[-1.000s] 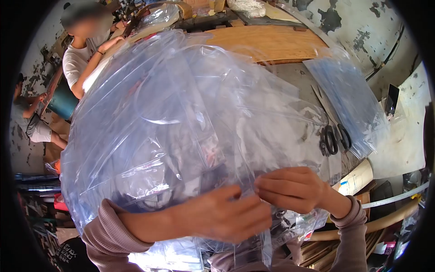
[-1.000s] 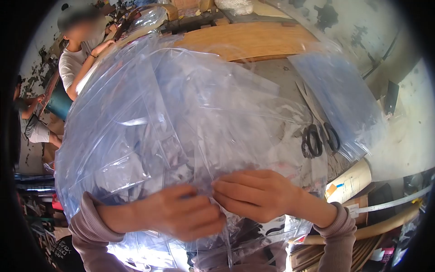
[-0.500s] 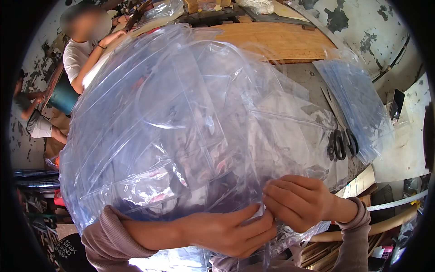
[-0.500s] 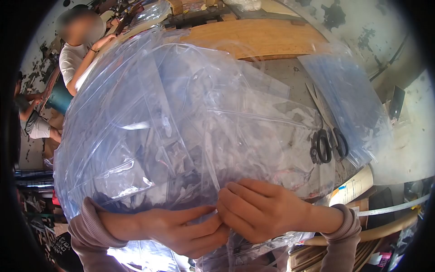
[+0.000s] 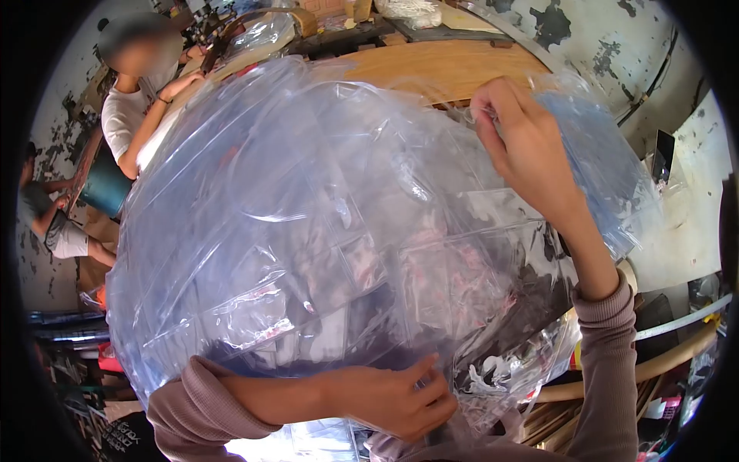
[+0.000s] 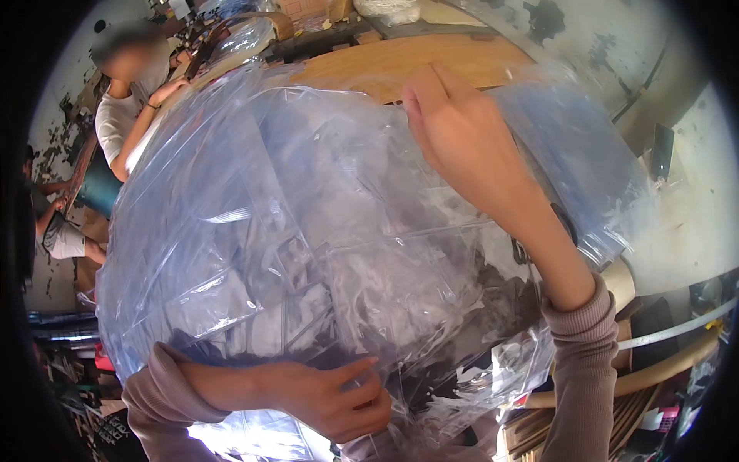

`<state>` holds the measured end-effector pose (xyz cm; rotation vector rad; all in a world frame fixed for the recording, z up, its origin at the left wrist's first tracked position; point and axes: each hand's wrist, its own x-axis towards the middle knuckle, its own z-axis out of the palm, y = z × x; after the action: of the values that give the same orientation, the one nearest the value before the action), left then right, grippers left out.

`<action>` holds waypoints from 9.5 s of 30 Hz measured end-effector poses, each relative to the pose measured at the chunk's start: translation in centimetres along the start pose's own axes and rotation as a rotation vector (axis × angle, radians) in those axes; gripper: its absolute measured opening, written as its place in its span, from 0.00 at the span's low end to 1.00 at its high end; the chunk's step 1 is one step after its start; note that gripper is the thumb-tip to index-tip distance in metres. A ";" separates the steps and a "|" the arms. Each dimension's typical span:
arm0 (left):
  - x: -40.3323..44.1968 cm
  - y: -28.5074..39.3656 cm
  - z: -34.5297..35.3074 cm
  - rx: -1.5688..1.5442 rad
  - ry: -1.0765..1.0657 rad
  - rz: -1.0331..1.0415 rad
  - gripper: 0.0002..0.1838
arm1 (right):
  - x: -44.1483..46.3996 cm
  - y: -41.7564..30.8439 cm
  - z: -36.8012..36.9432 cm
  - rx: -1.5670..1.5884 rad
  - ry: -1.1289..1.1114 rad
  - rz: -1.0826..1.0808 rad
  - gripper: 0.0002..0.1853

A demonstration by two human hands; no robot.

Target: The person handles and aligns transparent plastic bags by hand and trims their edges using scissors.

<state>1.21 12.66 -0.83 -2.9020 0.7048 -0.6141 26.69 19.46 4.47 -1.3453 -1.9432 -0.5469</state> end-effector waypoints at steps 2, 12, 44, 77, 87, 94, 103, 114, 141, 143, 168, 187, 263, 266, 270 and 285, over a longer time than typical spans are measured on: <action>-0.2 0.2 0.1 0.032 -0.001 0.011 0.08 | -0.5 0.2 -0.2 0.105 -0.005 0.132 0.05; -0.1 0.3 -0.4 0.219 -0.003 0.036 0.11 | -9.5 1.1 -10.9 0.121 -0.166 0.635 0.10; -0.8 -5.2 -3.5 0.351 0.225 0.062 0.05 | -22.9 -3.0 -13.2 0.232 -0.320 1.201 0.11; -3.2 7.3 -14.8 0.965 -0.694 -1.218 0.17 | -13.0 -8.5 -4.3 1.005 -0.054 0.795 0.10; 11.0 8.4 2.5 -0.108 -0.079 -1.285 0.38 | -13.8 -7.5 -4.7 1.324 -0.209 0.985 0.14; 10.2 5.7 5.2 0.018 0.255 -1.436 0.29 | -16.9 -9.4 -7.6 1.407 -0.114 1.149 0.15; 9.8 4.5 4.0 -0.325 0.535 -1.441 0.10 | -15.6 -10.5 -9.0 1.203 -0.360 0.938 0.21; 9.6 5.2 4.4 -0.410 0.767 -1.692 0.04 | -17.6 -10.5 -8.2 1.410 -0.142 1.257 0.11; 8.9 5.9 4.9 -0.390 0.827 -1.755 0.10 | -17.2 -10.0 -8.4 1.102 -0.153 1.326 0.04; 8.8 6.0 4.8 -0.322 0.661 -1.703 0.16 | -17.2 -9.9 -8.4 1.110 -0.156 1.327 0.05; 8.0 11.5 0.6 -0.091 0.181 -1.182 0.20 | -17.3 -5.5 -6.8 1.242 0.400 1.184 0.22; 4.8 11.7 1.0 0.271 0.195 -1.592 0.18 | -16.8 -13.6 -9.8 0.395 -0.642 0.214 0.33; -6.4 6.5 -10.5 0.723 -0.206 -1.436 0.18 | -21.1 -1.0 -16.1 0.192 -0.478 0.583 0.24; -4.9 6.7 -11.2 0.695 -0.199 -1.396 0.17 | -21.4 -2.8 -14.5 0.271 -0.288 0.649 0.22; -4.4 7.6 -9.4 0.786 -0.253 -1.355 0.18 | -20.1 -5.6 -12.8 0.456 -0.150 0.699 0.19; 9.3 7.4 0.5 -0.073 0.572 -1.685 0.06 | -17.2 -15.2 -6.7 1.438 -0.320 1.035 0.14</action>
<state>5.84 1.82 0.75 -2.6158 -1.9488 -1.4203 18.29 -1.60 -3.15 -1.1230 -0.9855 1.3546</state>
